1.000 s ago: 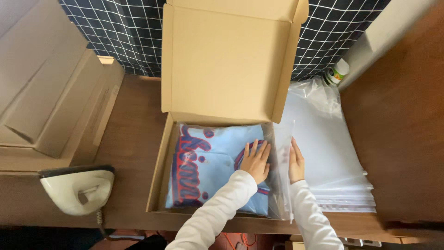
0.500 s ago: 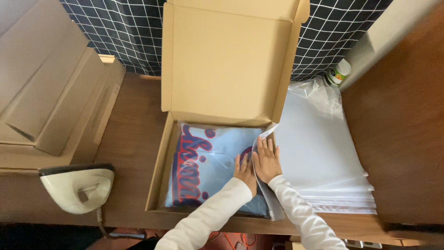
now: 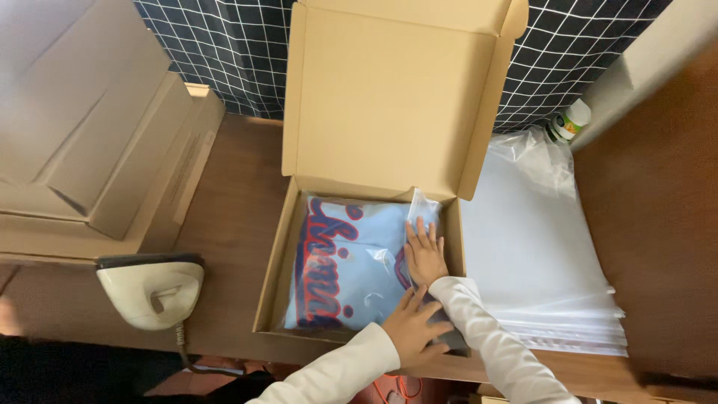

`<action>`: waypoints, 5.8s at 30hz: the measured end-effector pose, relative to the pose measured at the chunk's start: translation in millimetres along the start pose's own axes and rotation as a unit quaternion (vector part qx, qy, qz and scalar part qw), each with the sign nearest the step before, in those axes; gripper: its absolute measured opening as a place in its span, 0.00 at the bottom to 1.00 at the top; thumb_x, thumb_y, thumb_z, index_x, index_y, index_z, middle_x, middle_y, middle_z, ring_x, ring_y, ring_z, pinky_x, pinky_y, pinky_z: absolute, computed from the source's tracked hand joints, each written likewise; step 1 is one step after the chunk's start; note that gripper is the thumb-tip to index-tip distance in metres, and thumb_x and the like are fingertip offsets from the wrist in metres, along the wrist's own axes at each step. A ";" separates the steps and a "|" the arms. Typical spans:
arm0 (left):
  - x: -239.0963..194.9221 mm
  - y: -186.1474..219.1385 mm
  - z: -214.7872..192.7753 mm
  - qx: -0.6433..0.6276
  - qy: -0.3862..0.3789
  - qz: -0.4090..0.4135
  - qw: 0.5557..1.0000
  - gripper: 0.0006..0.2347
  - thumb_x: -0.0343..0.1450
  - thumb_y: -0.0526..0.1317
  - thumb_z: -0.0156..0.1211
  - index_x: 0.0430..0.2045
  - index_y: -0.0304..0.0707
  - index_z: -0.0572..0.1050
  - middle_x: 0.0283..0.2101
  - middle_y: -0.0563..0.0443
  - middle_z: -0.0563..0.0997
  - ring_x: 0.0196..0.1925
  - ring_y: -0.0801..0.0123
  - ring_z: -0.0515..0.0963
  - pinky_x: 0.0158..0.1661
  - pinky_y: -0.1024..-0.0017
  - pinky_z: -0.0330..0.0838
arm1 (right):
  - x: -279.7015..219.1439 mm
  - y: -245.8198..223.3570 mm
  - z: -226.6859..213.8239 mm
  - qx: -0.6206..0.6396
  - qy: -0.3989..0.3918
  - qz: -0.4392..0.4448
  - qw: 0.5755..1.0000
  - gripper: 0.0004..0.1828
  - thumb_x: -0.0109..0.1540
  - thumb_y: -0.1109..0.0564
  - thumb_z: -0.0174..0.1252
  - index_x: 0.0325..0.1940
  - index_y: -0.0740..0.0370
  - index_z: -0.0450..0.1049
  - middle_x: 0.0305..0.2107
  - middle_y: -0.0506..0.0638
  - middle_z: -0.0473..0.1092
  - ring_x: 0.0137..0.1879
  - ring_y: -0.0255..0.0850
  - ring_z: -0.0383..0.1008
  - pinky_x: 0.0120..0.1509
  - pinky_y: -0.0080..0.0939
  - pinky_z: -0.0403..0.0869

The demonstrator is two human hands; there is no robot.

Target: The person places a light blue baseball jersey into a clear plastic bag, then puts the bagged jersey into a cardboard box and closes it. The person then takes a white shirt from a clothes rack, lays it on the table, and irons it.

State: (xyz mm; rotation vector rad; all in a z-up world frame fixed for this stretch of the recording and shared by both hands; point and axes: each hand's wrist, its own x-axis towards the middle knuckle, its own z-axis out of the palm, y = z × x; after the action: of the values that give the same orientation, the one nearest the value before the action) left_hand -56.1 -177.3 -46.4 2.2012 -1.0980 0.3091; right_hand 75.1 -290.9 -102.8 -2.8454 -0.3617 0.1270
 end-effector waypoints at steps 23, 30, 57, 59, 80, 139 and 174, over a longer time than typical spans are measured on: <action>-17.4 -58.9 13.1 0.170 -0.321 -0.082 0.928 0.14 0.61 0.52 0.55 0.40 0.64 0.71 0.62 0.60 0.55 0.67 0.53 0.38 0.55 0.34 0.27 | 9.4 1.7 -9.6 0.117 0.009 0.027 0.993 0.30 0.59 0.42 0.33 0.65 0.44 0.42 0.65 0.46 0.32 0.69 0.57 0.26 0.62 0.71 0.38; -36.5 -45.9 5.1 0.107 -0.340 -0.125 0.926 0.17 0.67 0.46 0.43 0.51 0.56 0.63 0.64 0.55 0.48 0.67 0.54 0.38 0.57 0.41 0.28 | 6.5 23.8 -31.6 0.217 -0.029 0.009 0.976 0.29 0.59 0.42 0.37 0.64 0.46 0.49 0.64 0.54 0.37 0.69 0.53 0.32 0.69 0.47 0.40; 59.1 -285.6 -238.1 0.016 0.231 -0.528 0.817 0.21 0.63 0.46 0.49 0.52 0.52 0.62 0.48 0.56 0.73 0.51 0.65 0.71 0.52 0.66 0.65 | 121.8 35.3 -217.4 0.571 0.279 -0.002 0.772 0.25 0.65 0.56 0.45 0.64 0.57 0.46 0.61 0.59 0.47 0.64 0.55 0.52 0.62 0.58 0.60; 59.8 -286.6 -234.9 0.052 0.243 -0.523 0.815 0.14 0.64 0.43 0.48 0.44 0.63 0.70 0.39 0.59 0.77 0.46 0.61 0.74 0.49 0.65 0.67 | 130.3 42.0 -218.5 0.607 0.260 -0.042 0.750 0.26 0.65 0.54 0.46 0.64 0.54 0.44 0.58 0.53 0.57 0.61 0.51 0.61 0.58 0.59 0.65; -24.5 -144.9 -224.8 -0.061 0.309 -0.346 0.884 0.18 0.66 0.33 0.50 0.51 0.32 0.62 0.43 0.27 0.71 0.46 0.46 0.72 0.42 0.64 0.73 | -34.2 -14.2 -224.1 0.443 0.330 -0.076 0.830 0.24 0.68 0.56 0.36 0.66 0.63 0.40 0.45 0.73 0.57 0.49 0.70 0.61 0.47 0.70 0.61; -219.5 -6.0 -52.1 -0.256 0.461 -0.354 0.773 0.17 0.64 0.37 0.48 0.46 0.27 0.66 0.60 0.33 0.56 0.63 0.60 0.56 0.58 0.69 0.50 | -241.9 -7.8 -15.9 0.454 0.292 0.025 0.841 0.22 0.49 0.66 0.41 0.45 0.66 0.71 0.55 0.65 0.59 0.69 0.46 0.50 0.66 0.40 0.53; -131.9 40.1 -119.3 -0.117 0.565 -0.312 0.755 0.22 0.67 0.46 0.41 0.48 0.23 0.63 0.50 0.40 0.69 0.57 0.64 0.65 0.63 0.65 0.50 | -221.4 -28.8 -156.4 0.397 0.295 0.106 0.863 0.34 0.40 0.71 0.31 0.46 0.63 0.71 0.46 0.53 0.69 0.58 0.39 0.63 0.62 0.34 0.59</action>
State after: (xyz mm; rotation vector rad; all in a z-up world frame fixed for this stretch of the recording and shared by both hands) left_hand -160.4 -35.3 0.2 1.5195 0.2672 0.9505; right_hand -126.5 -360.7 66.8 -1.9504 0.1282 -0.4477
